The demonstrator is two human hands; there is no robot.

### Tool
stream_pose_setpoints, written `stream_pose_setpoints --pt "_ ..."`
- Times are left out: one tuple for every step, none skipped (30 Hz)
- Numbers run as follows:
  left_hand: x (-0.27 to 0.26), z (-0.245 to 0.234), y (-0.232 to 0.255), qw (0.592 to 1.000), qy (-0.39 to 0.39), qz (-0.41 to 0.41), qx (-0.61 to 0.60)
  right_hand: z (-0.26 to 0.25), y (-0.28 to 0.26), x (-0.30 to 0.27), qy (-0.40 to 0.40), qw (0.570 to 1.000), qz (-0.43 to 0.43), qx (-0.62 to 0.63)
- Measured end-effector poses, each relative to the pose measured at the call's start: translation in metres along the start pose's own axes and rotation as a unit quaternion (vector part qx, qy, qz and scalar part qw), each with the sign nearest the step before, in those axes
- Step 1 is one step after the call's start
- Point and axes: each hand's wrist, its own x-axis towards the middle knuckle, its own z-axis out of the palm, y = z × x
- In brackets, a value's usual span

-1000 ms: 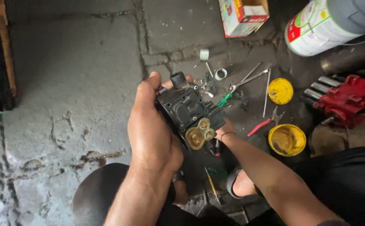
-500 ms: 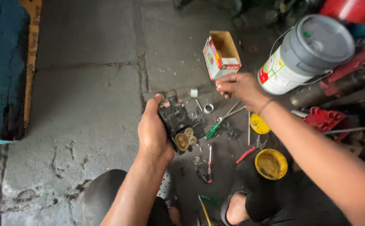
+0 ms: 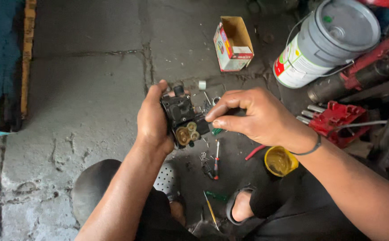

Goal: The person disassembles a black mechanical component with a screwdriver, removes screws and small internal parts, and then reassembles it by placing parts back and tightening the screws.

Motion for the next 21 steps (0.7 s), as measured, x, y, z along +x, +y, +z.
stream_pose_setpoints --pt "0.000 0.002 -0.001 1.000 0.000 0.000 0.002 0.001 0.000 0.000 -0.001 1.000 0.015 0.012" --pt "0.000 0.003 -0.002 1.000 0.000 0.001 0.003 0.003 0.001 0.000 -0.002 0.999 0.029 0.023" --pt "0.000 0.004 -0.002 1.000 0.000 0.003 0.004 0.004 0.003 0.002 0.003 0.998 0.043 0.044" --pt "0.000 0.006 -0.002 1.000 0.007 0.002 0.010 0.006 0.004 0.004 0.009 0.996 0.057 0.065" --pt "0.000 0.007 -0.003 1.000 0.012 0.001 0.014 0.006 0.006 0.005 0.014 0.994 0.071 0.085" --pt "0.000 0.009 -0.003 1.000 0.018 0.001 0.019 0.006 0.008 0.005 0.019 0.991 0.079 0.105" --pt "0.001 0.011 -0.004 1.000 0.014 0.001 0.020 0.006 0.009 0.006 0.024 0.988 0.087 0.124" --pt "0.002 0.012 -0.004 1.000 0.011 0.000 0.022 0.006 0.011 0.006 0.029 0.985 0.095 0.143" --pt "0.003 0.013 -0.005 1.000 0.007 -0.001 0.024 0.006 0.012 0.007 0.033 0.986 0.090 0.139" --pt "0.003 0.015 -0.006 1.000 0.005 0.007 0.019 0.007 0.014 0.008 0.037 0.986 0.085 0.135" --pt "0.003 0.016 -0.008 1.000 0.003 0.016 0.014 0.007 0.015 0.008 0.040 0.987 0.081 0.131" --pt "0.003 0.017 -0.009 1.000 0.001 0.024 0.009 0.006 0.015 0.008 0.045 0.988 0.086 0.122" --pt "0.003 0.019 -0.010 1.000 0.002 0.027 0.010 0.006 0.016 0.007 0.049 0.988 0.090 0.113" --pt "0.003 0.021 -0.011 0.999 0.003 0.030 0.010 0.005 0.016 0.006 0.053 0.989 0.094 0.104" --pt "0.002 0.023 -0.011 0.999 0.004 0.034 0.012 0.004 0.017 0.006 0.053 0.990 0.093 0.096" --pt "0.001 0.025 -0.011 0.999 0.017 0.035 0.011 0.003 0.017 0.006 0.053 0.990 0.093 0.088" --pt "0.000 0.027 -0.011 0.999 0.028 0.033 0.011 0.002 0.018 0.005 0.055 0.991 0.093 0.080" --pt "-0.001 0.029 -0.011 0.999 0.038 0.032 0.011 0.003 0.019 0.005 0.057 0.992 0.075 0.082" --pt "-0.001 0.030 -0.012 0.998 0.049 0.039 0.025 0.006 0.022 0.005 0.060 0.993 0.059 0.084" --pt "-0.001 0.030 -0.012 0.996 0.060 0.046 0.039 0.008 0.025 0.004 0.064 0.993 0.043 0.085" --pt "0.000 0.031 -0.012 0.995 0.069 0.053 0.053 0.009 0.027 0.004 0.075 0.993 0.039 0.080"
